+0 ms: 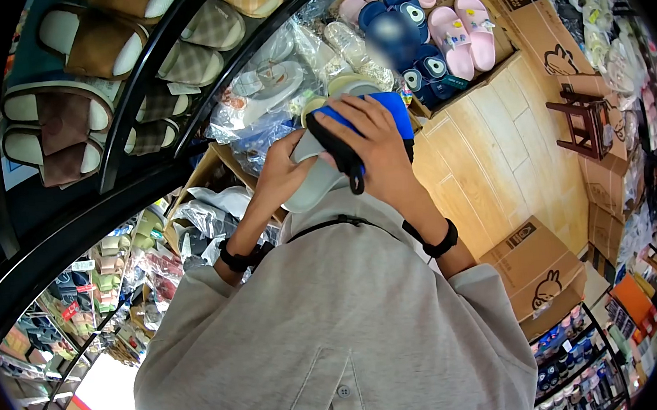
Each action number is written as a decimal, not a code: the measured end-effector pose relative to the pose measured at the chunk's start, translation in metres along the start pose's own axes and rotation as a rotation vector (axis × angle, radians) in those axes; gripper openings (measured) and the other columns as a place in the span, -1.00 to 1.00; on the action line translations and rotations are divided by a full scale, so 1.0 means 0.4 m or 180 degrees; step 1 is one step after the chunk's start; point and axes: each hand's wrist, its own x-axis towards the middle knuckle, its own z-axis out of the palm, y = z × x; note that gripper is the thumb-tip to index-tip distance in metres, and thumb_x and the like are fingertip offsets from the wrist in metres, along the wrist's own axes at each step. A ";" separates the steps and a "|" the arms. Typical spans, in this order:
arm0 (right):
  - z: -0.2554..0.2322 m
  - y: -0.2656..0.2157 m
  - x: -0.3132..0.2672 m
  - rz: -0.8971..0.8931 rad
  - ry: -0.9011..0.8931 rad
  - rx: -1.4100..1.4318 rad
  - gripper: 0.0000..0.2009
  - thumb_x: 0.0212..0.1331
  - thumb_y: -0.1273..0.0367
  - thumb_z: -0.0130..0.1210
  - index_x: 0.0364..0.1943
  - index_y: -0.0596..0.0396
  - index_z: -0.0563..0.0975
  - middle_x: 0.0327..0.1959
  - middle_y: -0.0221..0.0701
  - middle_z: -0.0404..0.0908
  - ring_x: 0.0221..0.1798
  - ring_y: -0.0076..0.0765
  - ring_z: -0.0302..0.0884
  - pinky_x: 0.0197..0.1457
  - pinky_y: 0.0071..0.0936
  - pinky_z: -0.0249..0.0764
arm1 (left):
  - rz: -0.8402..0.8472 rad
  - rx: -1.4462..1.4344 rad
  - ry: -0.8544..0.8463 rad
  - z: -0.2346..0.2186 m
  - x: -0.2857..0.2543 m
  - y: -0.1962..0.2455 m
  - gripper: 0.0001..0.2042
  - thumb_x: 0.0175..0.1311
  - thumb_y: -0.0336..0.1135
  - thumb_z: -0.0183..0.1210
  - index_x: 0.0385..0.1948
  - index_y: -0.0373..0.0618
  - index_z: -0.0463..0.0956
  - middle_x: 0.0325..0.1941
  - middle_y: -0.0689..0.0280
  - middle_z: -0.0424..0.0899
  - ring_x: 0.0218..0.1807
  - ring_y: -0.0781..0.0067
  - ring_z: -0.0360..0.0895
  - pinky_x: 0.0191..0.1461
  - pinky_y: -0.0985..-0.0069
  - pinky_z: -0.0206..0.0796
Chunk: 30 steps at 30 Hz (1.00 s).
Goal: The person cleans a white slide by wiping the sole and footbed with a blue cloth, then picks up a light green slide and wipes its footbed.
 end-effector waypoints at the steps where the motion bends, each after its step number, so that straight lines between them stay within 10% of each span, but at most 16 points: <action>1: -0.004 -0.013 0.000 -0.0075 -0.0062 0.0028 -0.41 0.27 0.16 0.49 0.42 -0.14 0.69 0.48 -0.29 0.65 0.57 0.01 0.52 0.70 0.13 0.31 | 0.0309 0.0100 0.0114 0.004 0.002 -0.018 -0.55 0.25 -0.46 0.34 0.22 -0.34 0.66 0.06 -0.17 0.84 0.14 -0.14 0.83 0.21 0.23 0.59; 25: -0.062 -0.069 -0.007 -0.0660 -0.0323 0.0140 -0.37 0.23 0.10 0.51 0.41 -0.18 0.68 0.48 -0.30 0.65 0.58 0.03 0.51 0.68 0.10 0.34 | 0.0921 0.0072 0.0387 -0.023 -0.104 0.016 -0.57 0.27 -0.48 0.33 0.21 -0.32 0.65 0.03 -0.17 0.82 0.12 -0.17 0.83 0.23 0.21 0.60; 28: -0.080 -0.077 -0.002 -0.0488 -0.0142 -0.0065 -0.38 0.23 0.11 0.51 0.40 -0.15 0.68 0.47 -0.28 0.65 0.57 0.04 0.51 0.67 0.09 0.35 | 0.0612 0.0138 0.0231 -0.021 -0.098 0.020 -0.56 0.28 -0.57 0.33 0.23 -0.40 0.65 0.06 -0.04 0.86 0.16 0.27 0.80 0.29 0.35 0.55; 30: -0.084 -0.097 -0.011 -0.0491 -0.0111 -0.0186 -0.40 0.25 0.14 0.50 0.40 -0.15 0.69 0.47 -0.27 0.64 0.57 0.03 0.51 0.66 0.09 0.36 | 0.0733 0.0097 0.0342 -0.012 -0.092 0.012 -0.55 0.24 -0.49 0.35 0.20 -0.33 0.66 0.00 -0.19 0.82 0.10 -0.21 0.83 0.20 0.20 0.62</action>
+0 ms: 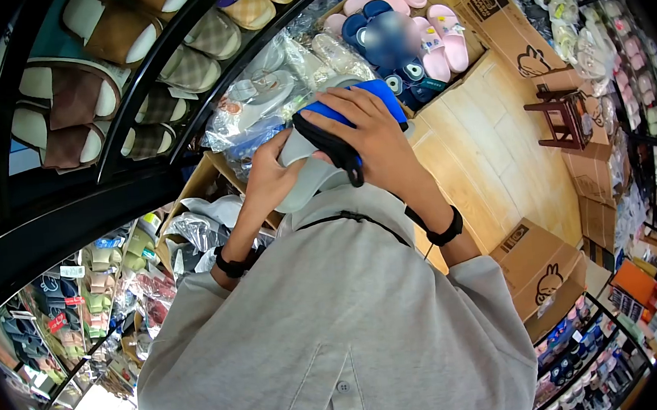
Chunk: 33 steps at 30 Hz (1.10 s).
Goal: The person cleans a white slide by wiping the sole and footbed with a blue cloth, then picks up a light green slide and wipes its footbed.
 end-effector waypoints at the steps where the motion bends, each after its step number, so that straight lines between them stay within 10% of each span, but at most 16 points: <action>1: 0.004 -0.012 -0.006 -0.0056 0.0019 -0.0131 -0.40 0.25 0.15 0.50 0.40 -0.15 0.68 0.48 -0.27 0.64 0.57 0.03 0.51 0.67 0.10 0.35 | 0.0013 -0.0014 -0.0018 0.007 0.001 -0.007 -0.55 0.24 -0.49 0.35 0.20 -0.33 0.66 0.00 -0.19 0.82 0.10 -0.21 0.83 0.20 0.20 0.62; 4: 0.008 -0.046 -0.024 -0.0314 -0.0033 -0.0114 -0.40 0.25 0.18 0.49 0.42 -0.18 0.68 0.48 -0.29 0.63 0.59 0.02 0.49 0.70 0.12 0.33 | 0.0590 -0.0061 0.0039 0.020 0.015 -0.009 -0.56 0.23 -0.51 0.35 0.20 -0.33 0.66 0.00 -0.20 0.83 0.09 -0.24 0.83 0.18 0.21 0.62; 33: 0.029 -0.082 -0.041 -0.0100 0.0153 -0.0283 -0.41 0.25 0.15 0.51 0.41 -0.20 0.69 0.47 -0.27 0.64 0.58 0.05 0.49 0.71 0.13 0.30 | 0.0270 -0.0019 -0.0138 -0.008 -0.031 0.039 -0.55 0.23 -0.40 0.46 0.18 -0.30 0.70 0.08 -0.14 0.86 0.18 -0.19 0.82 0.24 0.18 0.61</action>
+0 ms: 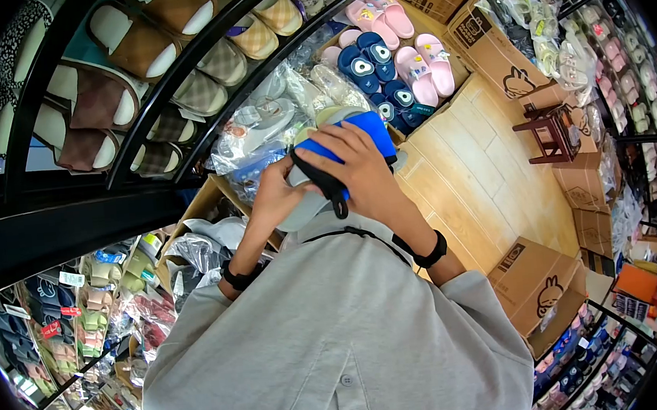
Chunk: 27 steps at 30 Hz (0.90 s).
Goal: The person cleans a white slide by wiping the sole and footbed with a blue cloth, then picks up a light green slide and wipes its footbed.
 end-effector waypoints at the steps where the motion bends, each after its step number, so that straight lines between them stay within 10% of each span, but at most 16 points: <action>1: 0.001 -0.004 -0.001 -0.0105 -0.0084 -0.0033 -0.40 0.25 0.15 0.51 0.42 -0.21 0.69 0.47 -0.28 0.63 0.58 0.05 0.50 0.71 0.14 0.31 | 0.0011 0.0002 -0.0012 0.000 0.001 0.001 -0.55 0.23 -0.40 0.46 0.18 -0.30 0.70 0.08 -0.14 0.86 0.18 -0.19 0.82 0.24 0.18 0.61; 3: -0.003 -0.001 -0.003 -0.0179 -0.0120 -0.0026 -0.38 0.25 0.15 0.51 0.44 -0.21 0.67 0.47 -0.29 0.64 0.58 0.04 0.50 0.71 0.14 0.31 | -0.0277 0.0167 0.0034 0.008 -0.001 0.008 -0.53 0.15 -0.52 0.52 0.15 -0.37 0.71 0.06 -0.02 0.90 0.12 0.24 0.85 0.25 0.27 0.58; 27: -0.005 0.039 -0.014 -0.0009 -0.0175 0.0040 -0.37 0.22 0.16 0.52 0.44 -0.21 0.68 0.50 -0.34 0.64 0.60 0.01 0.49 0.71 0.11 0.30 | -0.0465 0.0440 -0.0205 -0.014 -0.004 0.042 -0.51 0.21 -0.34 0.50 0.19 -0.35 0.71 0.08 -0.13 0.87 0.16 -0.15 0.84 0.27 0.21 0.60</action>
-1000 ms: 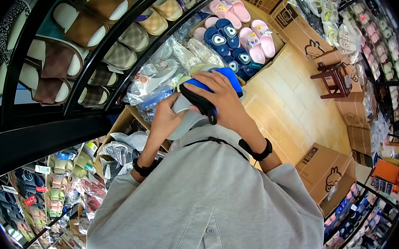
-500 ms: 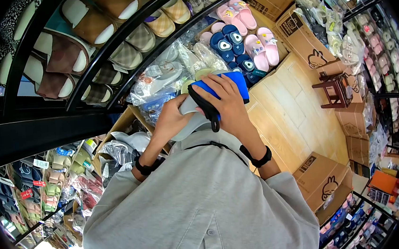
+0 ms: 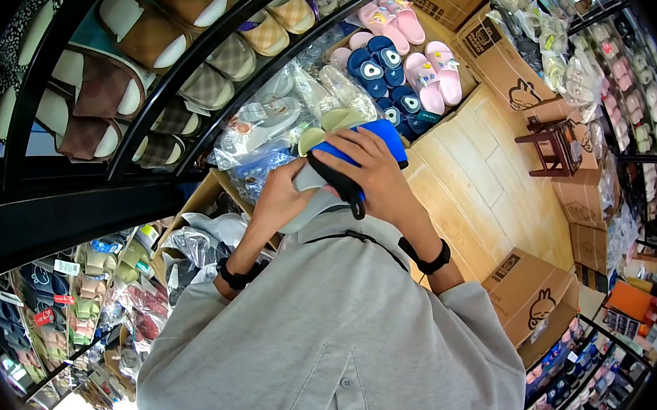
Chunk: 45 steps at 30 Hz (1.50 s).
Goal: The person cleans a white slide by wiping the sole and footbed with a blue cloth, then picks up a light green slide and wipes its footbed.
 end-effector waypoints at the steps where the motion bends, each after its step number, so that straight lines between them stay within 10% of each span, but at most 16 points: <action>1: 0.001 -0.005 0.000 0.0002 0.0000 -0.0001 -0.37 0.22 0.16 0.52 0.44 -0.21 0.68 0.50 -0.34 0.64 0.60 0.01 0.49 0.71 0.11 0.30 | 0.0000 0.0000 -0.0002 0.004 0.002 -0.006 -0.51 0.21 -0.34 0.50 0.19 -0.35 0.71 0.08 -0.13 0.87 0.16 -0.15 0.84 0.27 0.21 0.60; 37: 0.048 -0.028 -0.020 0.0120 -0.0179 0.0070 -0.41 0.31 0.15 0.46 0.44 -0.11 0.66 0.53 -0.27 0.61 0.61 0.03 0.45 0.74 0.12 0.25 | -0.0041 -0.0175 -0.0175 0.024 0.014 -0.029 -0.49 0.17 -0.35 0.51 0.21 -0.28 0.72 0.12 -0.15 0.85 0.24 -0.26 0.77 0.26 0.10 0.60; 45: 0.053 -0.039 -0.021 0.0191 -0.0167 -0.0028 -0.42 0.33 0.14 0.45 0.42 -0.08 0.66 0.53 -0.25 0.60 0.60 0.03 0.45 0.74 0.11 0.25 | 0.0164 -0.0416 -0.0083 0.037 0.014 -0.043 -0.47 0.01 -0.44 0.61 0.10 -0.35 0.73 0.02 -0.09 0.89 0.12 -0.04 0.86 0.16 0.21 0.59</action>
